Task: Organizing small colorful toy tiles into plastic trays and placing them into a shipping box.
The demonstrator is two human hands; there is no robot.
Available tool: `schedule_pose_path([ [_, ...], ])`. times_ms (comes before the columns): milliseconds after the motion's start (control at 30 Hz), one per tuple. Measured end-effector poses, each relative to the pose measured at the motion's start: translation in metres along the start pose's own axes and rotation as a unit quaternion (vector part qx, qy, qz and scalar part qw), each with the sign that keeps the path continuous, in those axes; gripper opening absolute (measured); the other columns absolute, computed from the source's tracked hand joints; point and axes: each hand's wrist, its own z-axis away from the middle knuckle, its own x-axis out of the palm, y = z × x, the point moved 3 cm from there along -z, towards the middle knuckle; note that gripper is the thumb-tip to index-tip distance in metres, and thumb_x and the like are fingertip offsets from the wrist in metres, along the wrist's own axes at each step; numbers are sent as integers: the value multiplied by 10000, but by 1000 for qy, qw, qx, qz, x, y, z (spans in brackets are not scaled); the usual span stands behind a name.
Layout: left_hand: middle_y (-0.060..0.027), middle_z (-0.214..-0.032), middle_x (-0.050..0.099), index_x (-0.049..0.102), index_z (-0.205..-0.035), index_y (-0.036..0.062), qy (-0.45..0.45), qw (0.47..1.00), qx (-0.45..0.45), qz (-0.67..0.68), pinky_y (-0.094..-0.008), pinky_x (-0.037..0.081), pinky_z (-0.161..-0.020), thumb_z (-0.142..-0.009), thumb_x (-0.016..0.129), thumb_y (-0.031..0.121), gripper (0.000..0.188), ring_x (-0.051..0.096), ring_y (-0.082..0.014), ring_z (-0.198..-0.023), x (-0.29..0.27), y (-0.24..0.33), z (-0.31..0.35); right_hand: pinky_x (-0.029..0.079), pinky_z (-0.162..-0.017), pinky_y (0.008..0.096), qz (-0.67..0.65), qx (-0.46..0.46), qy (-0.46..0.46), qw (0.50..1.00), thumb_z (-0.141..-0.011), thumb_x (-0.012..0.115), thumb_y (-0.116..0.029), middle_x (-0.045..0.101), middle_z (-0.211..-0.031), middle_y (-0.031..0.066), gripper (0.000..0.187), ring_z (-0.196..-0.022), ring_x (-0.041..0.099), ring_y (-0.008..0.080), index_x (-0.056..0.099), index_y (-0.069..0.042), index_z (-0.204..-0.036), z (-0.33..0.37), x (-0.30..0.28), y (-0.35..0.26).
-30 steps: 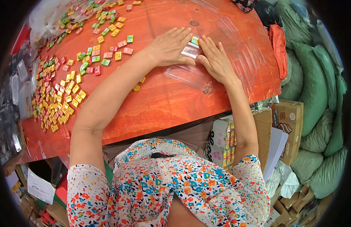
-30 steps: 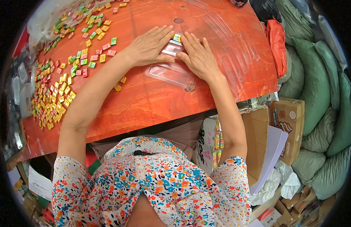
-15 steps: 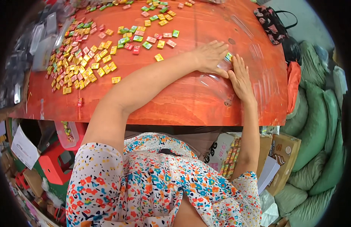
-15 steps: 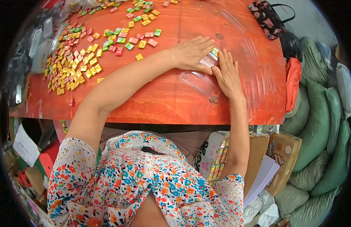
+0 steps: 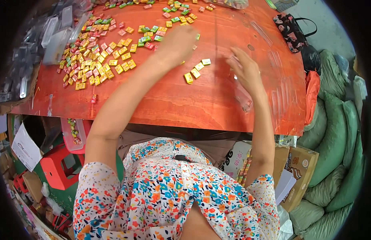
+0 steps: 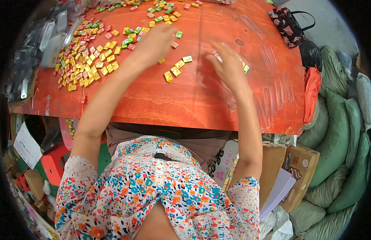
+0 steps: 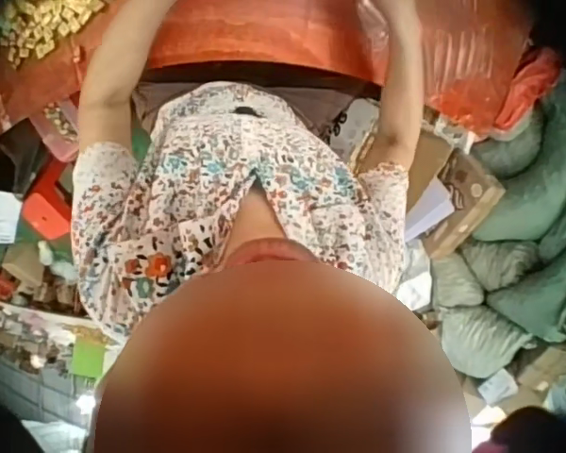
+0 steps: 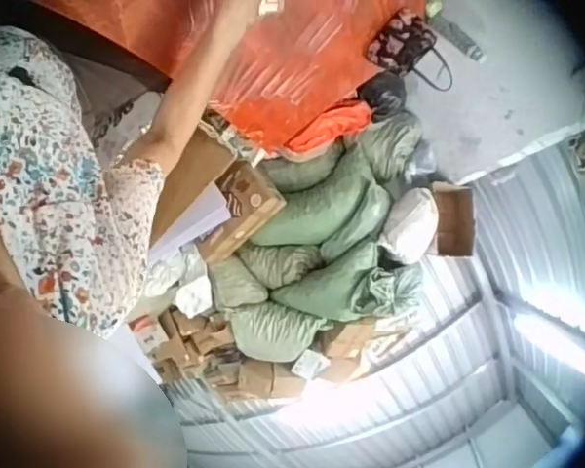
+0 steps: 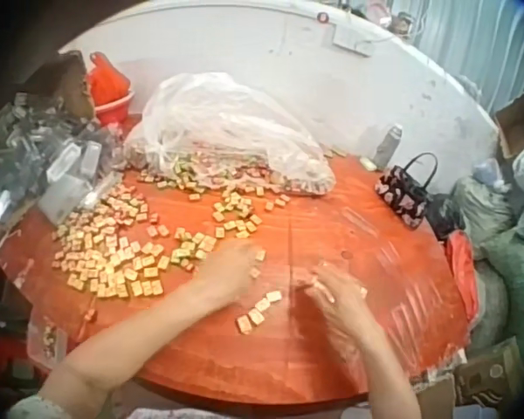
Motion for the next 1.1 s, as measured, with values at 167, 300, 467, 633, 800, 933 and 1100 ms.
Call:
schedule_pose_path([
  [167, -213, -1039, 628, 641, -918, -14, 6, 989, -139, -58, -497, 515, -771, -890, 590, 217, 238, 629, -399, -921, -17, -35, 20, 500, -845, 402, -57, -3, -26, 998, -904, 621, -207, 644, -1071, 186, 324, -993, 630, 335, 622, -13, -1164, -61, 47, -25],
  [300, -219, -977, 642, 658, -845, -19, -35, 985, -158, -57, -500, 513, -763, -871, 612, 221, 246, 639, -407, -886, -23, -26, 5, 498, -840, 406, -11, 2, -49, 999, -890, 615, -183, 650, -1029, 165, 281, -976, 626, 339, 652, -33, -1125, -90, 72, -20],
  [467, -213, -903, 649, 653, -786, -25, -50, 988, -126, -77, -485, 517, -755, -838, 676, 301, 330, 648, -391, -847, -16, -38, 2, 495, -848, 437, -38, -50, -92, 994, -893, 587, -204, 632, -1056, 147, 267, -988, 610, 347, 672, -85, -1117, -103, 83, -11],
  [633, -208, -950, 642, 671, -840, -11, -13, 996, -81, -35, -470, 520, -788, -816, 697, 282, 295, 643, -374, -902, -10, -44, 2, 492, -851, 427, -81, -114, -101, 985, -900, 582, -207, 628, -1033, 140, 262, -993, 604, 334, 675, -95, -1118, -105, 80, -11],
  [800, -199, -994, 619, 682, -866, -7, -25, 997, -73, -21, -457, 519, -817, -817, 691, 227, 240, 636, -362, -945, -9, -38, -2, 494, -839, 426, -46, -114, -139, 983, -902, 586, -229, 619, -1050, 139, 251, -979, 607, 339, 681, -98, -1094, -97, 76, -16],
  [933, -173, -982, 610, 693, -896, 14, -26, 999, -33, 1, -442, 513, -826, -804, 690, 204, 211, 626, -347, -955, -7, -38, -10, 504, -820, 446, -40, -80, -126, 988, -878, 604, -240, 626, -1022, 155, 245, -949, 622, 352, 691, -79, -1040, -94, 77, -22],
  [1100, -163, -978, 611, 704, -923, 26, -47, 999, -5, 16, -440, 508, -835, -782, 686, 186, 214, 618, -339, -968, -8, -38, -13, 508, -739, 443, 22, 26, -12, 999, -825, 660, -283, 636, -839, 176, 260, -800, 637, 356, 714, -41, -903, -86, 85, -28],
])
